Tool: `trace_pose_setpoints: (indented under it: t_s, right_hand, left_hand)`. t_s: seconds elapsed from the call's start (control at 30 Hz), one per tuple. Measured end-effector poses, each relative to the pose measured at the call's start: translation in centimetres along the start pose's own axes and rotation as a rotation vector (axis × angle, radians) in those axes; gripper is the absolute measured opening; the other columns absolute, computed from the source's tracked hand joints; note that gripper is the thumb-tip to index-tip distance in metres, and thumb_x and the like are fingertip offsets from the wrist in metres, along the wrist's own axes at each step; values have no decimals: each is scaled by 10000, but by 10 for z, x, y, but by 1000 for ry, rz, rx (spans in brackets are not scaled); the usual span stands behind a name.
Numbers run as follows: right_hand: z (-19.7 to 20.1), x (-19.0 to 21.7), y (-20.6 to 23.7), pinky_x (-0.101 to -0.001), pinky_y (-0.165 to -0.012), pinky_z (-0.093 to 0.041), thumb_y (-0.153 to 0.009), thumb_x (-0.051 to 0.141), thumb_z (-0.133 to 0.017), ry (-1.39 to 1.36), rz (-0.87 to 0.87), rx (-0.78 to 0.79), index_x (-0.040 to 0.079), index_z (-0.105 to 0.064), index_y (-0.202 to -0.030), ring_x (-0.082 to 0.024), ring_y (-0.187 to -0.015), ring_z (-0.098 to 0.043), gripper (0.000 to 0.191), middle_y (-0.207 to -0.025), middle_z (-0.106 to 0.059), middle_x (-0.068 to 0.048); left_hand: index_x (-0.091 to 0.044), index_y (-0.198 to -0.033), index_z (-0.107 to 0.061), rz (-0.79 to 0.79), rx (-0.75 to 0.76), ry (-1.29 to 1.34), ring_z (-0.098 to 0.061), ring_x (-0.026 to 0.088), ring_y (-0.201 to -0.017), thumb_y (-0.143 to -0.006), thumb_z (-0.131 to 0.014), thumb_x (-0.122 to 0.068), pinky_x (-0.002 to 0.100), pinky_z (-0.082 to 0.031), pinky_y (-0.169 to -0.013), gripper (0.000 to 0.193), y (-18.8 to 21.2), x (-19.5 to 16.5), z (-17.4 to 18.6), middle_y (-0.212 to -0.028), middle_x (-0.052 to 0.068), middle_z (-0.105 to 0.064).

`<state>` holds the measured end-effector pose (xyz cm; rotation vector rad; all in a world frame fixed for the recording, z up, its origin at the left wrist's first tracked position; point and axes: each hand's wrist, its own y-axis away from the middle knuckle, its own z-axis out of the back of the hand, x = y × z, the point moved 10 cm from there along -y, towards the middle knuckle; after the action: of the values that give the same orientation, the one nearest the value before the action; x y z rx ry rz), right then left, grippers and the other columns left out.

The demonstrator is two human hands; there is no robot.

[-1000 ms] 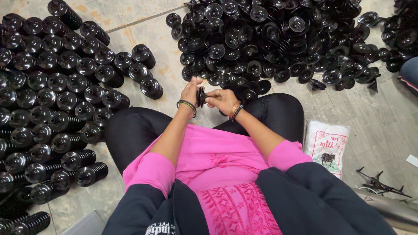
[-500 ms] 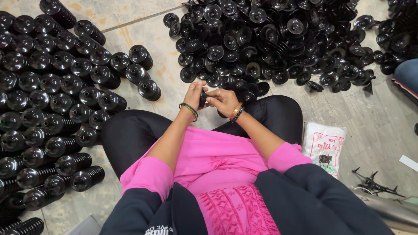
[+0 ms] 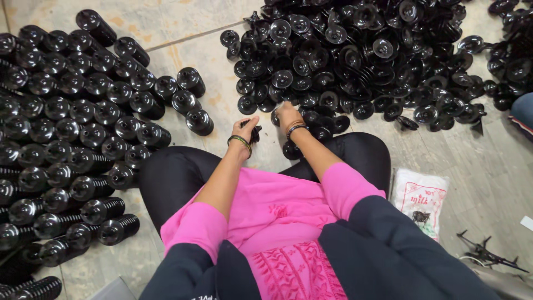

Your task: The person sits on the floor among large piles of black plastic components, picks up parts one at a time, fits them together by hand, and sets the assembled pieces aside. At one point the person moves a cardboard box of parts closer before continuing to assemble.

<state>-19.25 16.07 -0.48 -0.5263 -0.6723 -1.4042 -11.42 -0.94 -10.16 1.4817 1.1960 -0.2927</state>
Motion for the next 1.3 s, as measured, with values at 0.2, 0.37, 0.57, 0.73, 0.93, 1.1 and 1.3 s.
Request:
trace_pose_setpoints:
  t_s: [0.2,0.37,0.57,0.73,0.93,1.1,1.3]
  right_hand:
    - [9,-4,15,-361,-822,-563,-875,110,-793,-88,186,13,81,-759,-1018,-265,-910,-694,151,-960,-736,-116]
    - [-29,-17,29,-236,-700,-590,-917,140,-742,-890,-83,339,-17,-688,-1113,-87,-754,-679,257,-934,-721,-24]
    - [-50,-16,42,-242,-699,-575,-956,149,-753,-1146,-321,457,-33,-687,-1084,-114,-748,-670,232,-894,-694,-46]
    - [-36,16,30,-244,-715,-582,-968,173,-730,-982,-170,409,-8,-712,-1051,-99,-758,-676,200,-904,-715,-41]
    - [-22,129,0,-407,-906,-555,-873,95,-714,-57,636,-61,36,-730,-1115,-336,-1013,-678,250,-1073,-703,-159]
    - [-85,129,-4,-475,-827,-518,-829,44,-674,348,560,126,28,-719,-984,-412,-1015,-636,163,-1107,-664,-226]
    - [-24,34,-2,-317,-752,-609,-877,82,-743,-180,100,106,48,-765,-1018,-197,-813,-759,147,-934,-769,-86]
  left_hand:
    - [-158,-1124,-576,60,69,77,-690,149,-834,-810,-834,-388,357,-570,-627,467,5,6,-16,-977,27,-663]
    - [-168,-1112,-555,137,185,104,-662,166,-833,-833,-791,-383,399,-625,-703,424,7,14,-29,-974,14,-649]
    - [-143,-1218,-587,-237,217,-77,-649,153,-879,-874,-840,-268,353,-591,-707,445,19,-18,-27,-1035,38,-640]
    - [-154,-1219,-552,-121,247,-83,-669,139,-900,-818,-825,-241,341,-637,-699,493,18,-25,-21,-1054,20,-626]
    - [-152,-1216,-550,-171,-150,219,-667,168,-884,-798,-855,-295,384,-651,-662,537,-1,-54,36,-1074,44,-637]
    - [-167,-1177,-540,-107,-232,211,-659,212,-838,-774,-866,-322,401,-603,-629,541,-9,-47,51,-1007,56,-660]
    - [-187,-1174,-547,14,-64,92,-660,190,-830,-768,-866,-315,421,-610,-656,532,-13,-21,20,-1003,47,-657]
